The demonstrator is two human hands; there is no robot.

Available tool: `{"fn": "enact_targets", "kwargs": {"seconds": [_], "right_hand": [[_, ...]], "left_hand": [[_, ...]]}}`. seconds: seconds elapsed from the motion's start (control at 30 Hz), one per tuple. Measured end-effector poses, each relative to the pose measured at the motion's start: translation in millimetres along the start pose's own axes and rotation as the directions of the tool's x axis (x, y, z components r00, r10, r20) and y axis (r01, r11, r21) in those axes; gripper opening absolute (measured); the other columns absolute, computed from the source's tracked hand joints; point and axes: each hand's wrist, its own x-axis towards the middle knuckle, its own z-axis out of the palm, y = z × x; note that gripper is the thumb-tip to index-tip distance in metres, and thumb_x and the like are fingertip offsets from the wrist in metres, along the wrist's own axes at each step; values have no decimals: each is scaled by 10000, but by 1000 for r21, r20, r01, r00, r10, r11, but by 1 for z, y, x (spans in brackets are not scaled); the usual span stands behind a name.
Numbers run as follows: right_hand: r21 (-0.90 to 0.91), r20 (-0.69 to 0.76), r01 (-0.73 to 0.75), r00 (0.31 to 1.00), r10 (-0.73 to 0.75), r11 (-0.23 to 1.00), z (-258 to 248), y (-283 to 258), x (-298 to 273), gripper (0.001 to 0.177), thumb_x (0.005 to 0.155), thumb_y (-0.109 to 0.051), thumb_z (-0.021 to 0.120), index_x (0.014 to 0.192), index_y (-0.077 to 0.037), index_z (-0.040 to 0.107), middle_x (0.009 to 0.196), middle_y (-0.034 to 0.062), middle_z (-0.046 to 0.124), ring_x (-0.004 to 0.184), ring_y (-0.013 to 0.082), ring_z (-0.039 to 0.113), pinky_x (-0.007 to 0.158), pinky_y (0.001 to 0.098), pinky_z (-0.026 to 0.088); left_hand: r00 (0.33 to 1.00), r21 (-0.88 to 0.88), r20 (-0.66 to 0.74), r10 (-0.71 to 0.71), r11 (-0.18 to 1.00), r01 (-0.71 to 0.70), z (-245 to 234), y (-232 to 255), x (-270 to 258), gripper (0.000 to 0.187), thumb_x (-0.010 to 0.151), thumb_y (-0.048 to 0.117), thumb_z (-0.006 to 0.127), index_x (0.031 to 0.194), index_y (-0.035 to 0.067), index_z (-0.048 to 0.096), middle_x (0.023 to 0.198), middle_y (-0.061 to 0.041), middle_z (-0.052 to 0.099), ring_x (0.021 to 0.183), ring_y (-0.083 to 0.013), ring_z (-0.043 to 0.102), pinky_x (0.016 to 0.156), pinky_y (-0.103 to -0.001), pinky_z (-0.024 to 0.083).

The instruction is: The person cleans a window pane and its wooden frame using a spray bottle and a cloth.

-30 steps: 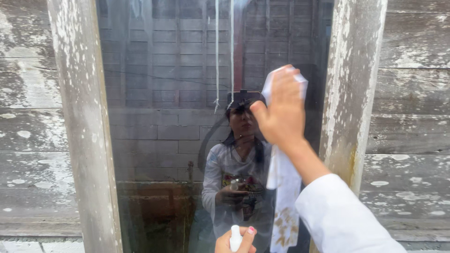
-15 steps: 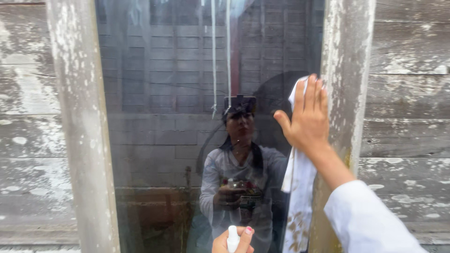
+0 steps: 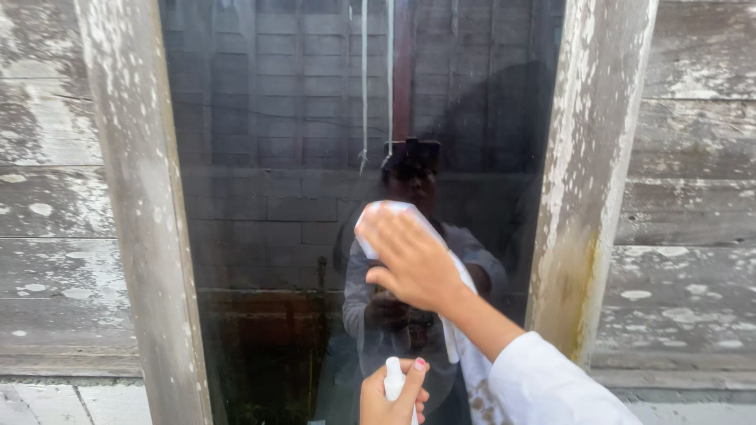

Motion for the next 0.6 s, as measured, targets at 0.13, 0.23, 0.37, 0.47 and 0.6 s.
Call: {"fn": "enact_targets", "kwargs": {"seconds": [0.13, 0.23, 0.37, 0.47, 0.6], "right_hand": [[-118, 32, 212, 977, -210, 970, -1, 4, -38, 746, 906, -451, 666, 1497, -24, 509, 1543, 170, 514, 1438, 317, 461, 1199, 472, 312], [-204, -3, 22, 1000, -23, 979, -17, 42, -55, 759, 885, -486, 661, 1476, -38, 499, 1518, 172, 505, 1433, 356, 451, 1221, 529, 303], [-255, -295, -317, 925, 239, 913, -34, 95, -37, 805, 1010, -481, 572, 1573, 61, 379, 1628, 293, 357, 1522, 468, 325, 1269, 559, 245], [-325, -323, -474, 869, 375, 818, -27, 94, -37, 815, 1096, -479, 493, 1624, 105, 281, 1679, 344, 237, 1571, 506, 214, 1280, 580, 185], [-290, -328, -536, 834, 444, 793, 3, 59, -73, 818, 1087, -478, 455, 1626, 93, 226, 1690, 343, 158, 1587, 515, 146, 1294, 601, 158]], "left_hand": [[997, 0, 49, 53, 999, -53, 5, 7, -16, 300, 852, 320, 792, 900, 24, 797, 591, -78, 676, 478, -114, 606, 453, -281, 504], [998, 4, 36, 51, 999, -51, -1, 12, -19, 308, 855, 321, 790, 896, 16, 795, 590, -78, 672, 477, -116, 604, 451, -286, 506], [1000, 49, -19, -9, 999, 10, -18, 14, -13, 321, 864, 327, 783, 896, 8, 791, 584, -87, 656, 469, -126, 593, 459, -288, 499], [999, 14, -26, 25, 1000, -24, -28, 11, -14, 308, 861, 321, 784, 907, 16, 792, 595, -76, 664, 478, -116, 606, 462, -286, 510], [999, -40, -12, 42, 998, -42, -20, 11, -21, 301, 866, 303, 786, 904, 4, 788, 604, -71, 667, 483, -108, 590, 461, -278, 490]]}}
